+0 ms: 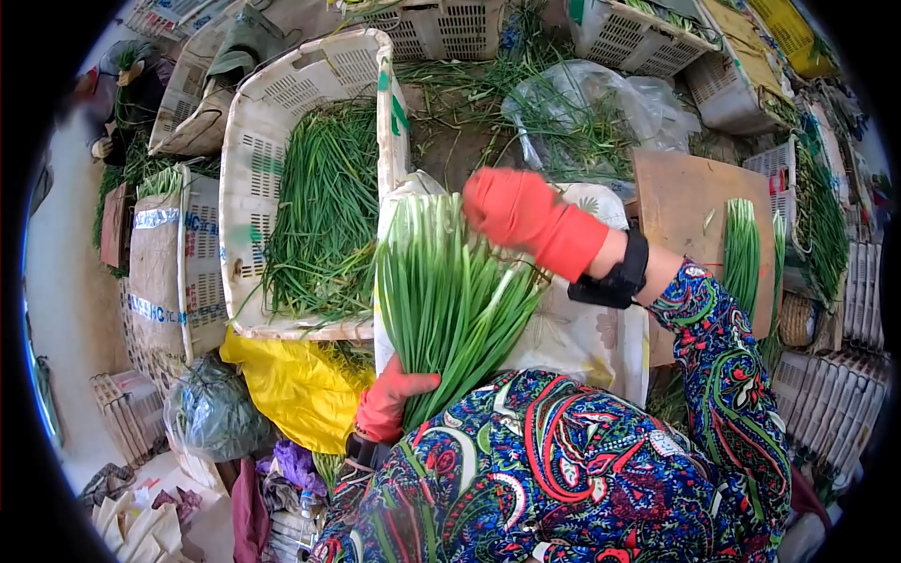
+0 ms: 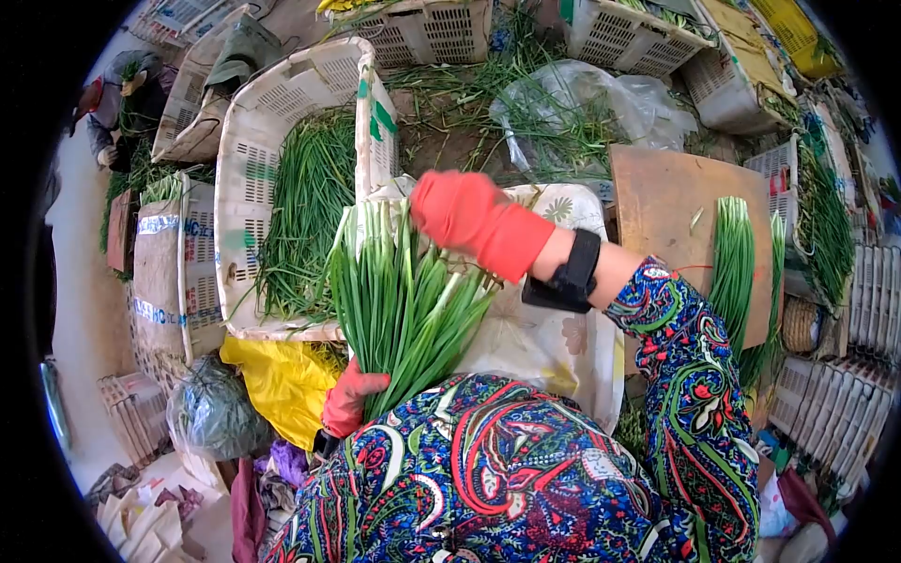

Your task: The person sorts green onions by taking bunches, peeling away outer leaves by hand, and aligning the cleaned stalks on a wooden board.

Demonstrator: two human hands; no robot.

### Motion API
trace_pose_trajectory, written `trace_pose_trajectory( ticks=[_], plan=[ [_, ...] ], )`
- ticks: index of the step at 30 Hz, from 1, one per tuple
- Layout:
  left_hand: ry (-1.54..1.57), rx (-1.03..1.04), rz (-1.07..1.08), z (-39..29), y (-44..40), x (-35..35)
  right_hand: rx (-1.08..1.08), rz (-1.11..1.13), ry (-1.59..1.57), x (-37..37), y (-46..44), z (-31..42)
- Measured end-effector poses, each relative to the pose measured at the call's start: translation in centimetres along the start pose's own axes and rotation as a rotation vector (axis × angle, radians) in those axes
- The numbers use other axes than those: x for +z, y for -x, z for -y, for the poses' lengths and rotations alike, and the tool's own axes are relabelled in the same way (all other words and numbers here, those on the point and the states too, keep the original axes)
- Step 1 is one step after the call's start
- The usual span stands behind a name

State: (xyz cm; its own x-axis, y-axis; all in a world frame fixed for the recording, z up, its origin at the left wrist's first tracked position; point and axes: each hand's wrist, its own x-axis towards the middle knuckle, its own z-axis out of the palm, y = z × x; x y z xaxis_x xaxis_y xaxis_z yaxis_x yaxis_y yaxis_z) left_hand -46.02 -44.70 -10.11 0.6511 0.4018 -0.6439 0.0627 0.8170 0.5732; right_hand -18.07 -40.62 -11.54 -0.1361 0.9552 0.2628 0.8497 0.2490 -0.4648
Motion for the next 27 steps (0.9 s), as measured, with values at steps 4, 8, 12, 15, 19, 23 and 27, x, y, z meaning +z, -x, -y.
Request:
trace_pose_trajectory(
  ticks=[4,8,12,15,19,23,27],
  plan=[
    [0.002,-0.008,-0.007,0.2,0.1,-0.1,-0.359,-0.495,0.17,-2.3,-3.0,-7.4],
    [0.014,-0.018,-0.029,-0.4,0.7,0.6,0.352,-0.46,0.58,-12.4,-4.3,-18.9],
    [-0.017,-0.018,-0.016,-0.6,0.3,0.4,0.265,-0.189,-0.221,-12.6,-3.8,-12.7],
    [-0.058,-0.023,0.017,-0.8,-0.2,0.6,0.31,0.433,-0.217,-8.1,-2.5,-1.7],
    [-0.072,-0.043,0.003,-0.8,-0.1,0.7,0.088,0.486,-0.007,-3.4,-1.5,-0.8],
    [-0.113,-0.046,0.014,-1.1,0.1,1.0,-0.129,-0.18,0.568,-5.5,-3.0,-6.1],
    [-0.11,-0.022,0.036,-1.2,-0.1,1.3,-0.139,-0.105,-0.043,-8.9,-5.4,-1.9]
  ],
)
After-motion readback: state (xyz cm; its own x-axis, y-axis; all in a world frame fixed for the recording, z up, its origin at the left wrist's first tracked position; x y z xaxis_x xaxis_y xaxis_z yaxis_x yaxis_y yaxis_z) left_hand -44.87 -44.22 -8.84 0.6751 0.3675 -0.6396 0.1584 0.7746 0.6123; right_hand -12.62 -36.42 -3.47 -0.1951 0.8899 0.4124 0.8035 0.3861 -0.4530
